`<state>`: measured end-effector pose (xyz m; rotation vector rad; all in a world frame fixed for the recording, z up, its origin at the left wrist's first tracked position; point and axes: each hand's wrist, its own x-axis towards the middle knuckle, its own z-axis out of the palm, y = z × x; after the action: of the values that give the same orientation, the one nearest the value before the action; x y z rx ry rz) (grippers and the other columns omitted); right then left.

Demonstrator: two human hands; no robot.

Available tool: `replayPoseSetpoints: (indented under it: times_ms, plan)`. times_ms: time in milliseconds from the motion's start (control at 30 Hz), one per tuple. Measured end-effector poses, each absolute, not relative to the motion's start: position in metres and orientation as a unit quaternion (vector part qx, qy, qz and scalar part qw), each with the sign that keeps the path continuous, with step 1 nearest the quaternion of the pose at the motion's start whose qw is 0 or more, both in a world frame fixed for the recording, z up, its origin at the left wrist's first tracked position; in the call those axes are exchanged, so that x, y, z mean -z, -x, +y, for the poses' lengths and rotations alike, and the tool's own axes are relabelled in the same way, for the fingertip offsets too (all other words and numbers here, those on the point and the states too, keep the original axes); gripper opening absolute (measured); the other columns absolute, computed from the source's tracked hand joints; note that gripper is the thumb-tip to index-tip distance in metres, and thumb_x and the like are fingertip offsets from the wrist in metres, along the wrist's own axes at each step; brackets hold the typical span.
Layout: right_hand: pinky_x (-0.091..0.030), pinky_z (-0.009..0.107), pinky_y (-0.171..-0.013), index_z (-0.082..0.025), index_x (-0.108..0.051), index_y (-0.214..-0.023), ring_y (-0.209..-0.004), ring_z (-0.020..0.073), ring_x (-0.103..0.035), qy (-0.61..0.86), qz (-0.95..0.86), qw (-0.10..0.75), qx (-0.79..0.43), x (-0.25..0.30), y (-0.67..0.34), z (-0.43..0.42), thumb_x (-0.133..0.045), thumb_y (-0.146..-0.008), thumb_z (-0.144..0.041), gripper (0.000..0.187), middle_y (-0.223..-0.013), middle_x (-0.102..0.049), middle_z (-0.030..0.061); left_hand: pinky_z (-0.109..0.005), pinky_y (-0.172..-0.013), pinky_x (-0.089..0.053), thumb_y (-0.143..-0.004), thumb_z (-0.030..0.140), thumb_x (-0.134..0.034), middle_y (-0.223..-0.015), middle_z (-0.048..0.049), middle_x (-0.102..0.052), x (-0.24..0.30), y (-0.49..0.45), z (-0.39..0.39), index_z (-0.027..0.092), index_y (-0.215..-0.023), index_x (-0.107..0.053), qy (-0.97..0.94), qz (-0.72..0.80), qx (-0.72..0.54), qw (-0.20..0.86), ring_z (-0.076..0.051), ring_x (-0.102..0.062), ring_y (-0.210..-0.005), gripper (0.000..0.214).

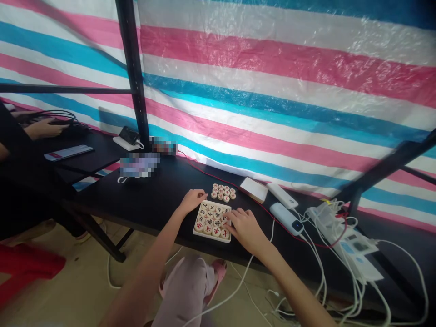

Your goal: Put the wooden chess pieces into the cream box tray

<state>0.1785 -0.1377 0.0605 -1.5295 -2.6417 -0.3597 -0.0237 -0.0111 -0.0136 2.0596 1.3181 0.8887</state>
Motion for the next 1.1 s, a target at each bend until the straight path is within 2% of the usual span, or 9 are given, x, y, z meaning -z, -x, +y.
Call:
replayPoseSetpoints:
  times_ms: [133,300,433,633,767,933,1033,1100]
  plan:
    - [-0.026,0.032,-0.069,-0.018,-0.059,-0.083,-0.082,0.0196,-0.051,0.507,-0.854,-0.003,0.119,-0.059,-0.170,-0.134,-0.053,-0.084,-0.033,0.016,-0.082,-0.064,0.0068,-0.022,-0.054,-0.031,-0.079,0.041,-0.043,-0.060,-0.0006,-0.059,0.014,0.024,-0.012,0.017,-0.069,-0.063,-0.762,0.489,-0.329,0.269,-0.012,-0.050,-0.058,0.033]
    - [-0.025,0.034,-0.070,-0.018,-0.060,-0.079,-0.080,0.0201,-0.052,0.505,-0.856,-0.017,0.111,-0.054,-0.168,-0.129,-0.051,-0.084,-0.029,0.015,-0.079,-0.065,0.0084,-0.022,-0.054,-0.032,-0.080,0.041,-0.043,-0.059,-0.0003,-0.058,0.012,0.023,-0.014,0.017,-0.068,-0.062,-0.764,0.490,-0.325,0.263,-0.012,-0.049,-0.056,0.033]
    - [-0.025,0.034,-0.070,-0.018,-0.058,-0.084,-0.080,0.0210,-0.052,0.516,-0.848,-0.008,0.122,-0.054,-0.168,-0.131,-0.050,-0.082,-0.023,0.010,-0.081,-0.065,0.0089,-0.022,-0.055,-0.033,-0.080,0.041,-0.042,-0.059,-0.0006,-0.059,0.012,0.024,-0.014,0.017,-0.068,-0.061,-0.767,0.489,-0.328,0.255,-0.013,-0.050,-0.056,0.033]
    - [-0.024,0.032,-0.069,-0.018,-0.056,-0.091,-0.079,0.0202,-0.053,0.528,-0.841,-0.001,0.120,-0.063,-0.173,-0.128,-0.052,-0.080,-0.024,0.013,-0.079,-0.065,0.0075,-0.022,-0.055,-0.032,-0.080,0.040,-0.042,-0.058,-0.0002,-0.058,0.011,0.023,-0.015,0.017,-0.067,-0.061,-0.770,0.485,-0.331,0.251,-0.013,-0.049,-0.056,0.033]
    - [-0.025,0.031,-0.070,-0.018,-0.053,-0.105,-0.081,0.0195,-0.055,0.560,-0.819,0.028,0.124,-0.070,-0.189,-0.107,-0.047,-0.085,-0.028,0.023,-0.081,-0.065,0.0071,-0.023,-0.054,-0.031,-0.080,0.041,-0.042,-0.058,-0.0002,-0.057,0.009,0.023,-0.015,0.017,-0.067,-0.061,-0.766,0.490,-0.327,0.256,-0.013,-0.049,-0.056,0.034]
    - [-0.028,0.029,-0.073,-0.018,-0.040,-0.124,-0.082,0.0186,-0.057,0.608,-0.784,0.043,0.117,-0.051,-0.208,-0.079,-0.046,-0.086,-0.025,0.038,-0.081,-0.066,0.0044,-0.022,-0.055,-0.031,-0.080,0.041,-0.042,-0.057,0.0000,-0.056,0.009,0.023,-0.015,0.017,-0.066,-0.060,-0.764,0.491,-0.327,0.261,-0.012,-0.048,-0.055,0.033]
    - [-0.029,0.029,-0.074,-0.021,-0.041,-0.123,-0.087,0.0181,-0.056,0.601,-0.786,0.076,0.122,-0.031,-0.215,-0.078,-0.050,-0.085,-0.024,0.038,-0.092,-0.065,0.0048,-0.023,-0.054,-0.030,-0.080,0.041,-0.041,-0.056,0.0000,-0.055,0.009,0.022,-0.015,0.017,-0.065,-0.059,-0.763,0.496,-0.324,0.261,-0.012,-0.047,-0.055,0.034]
    - [-0.029,0.028,-0.074,-0.022,-0.048,-0.114,-0.090,0.0177,-0.054,0.598,-0.785,0.108,0.124,-0.020,-0.218,-0.081,-0.050,-0.085,-0.023,0.029,-0.099,-0.063,0.0051,-0.023,-0.053,-0.029,-0.079,0.042,-0.041,-0.057,-0.0002,-0.055,0.008,0.022,-0.014,0.017,-0.064,-0.059,-0.760,0.501,-0.322,0.257,-0.012,-0.046,-0.055,0.035]
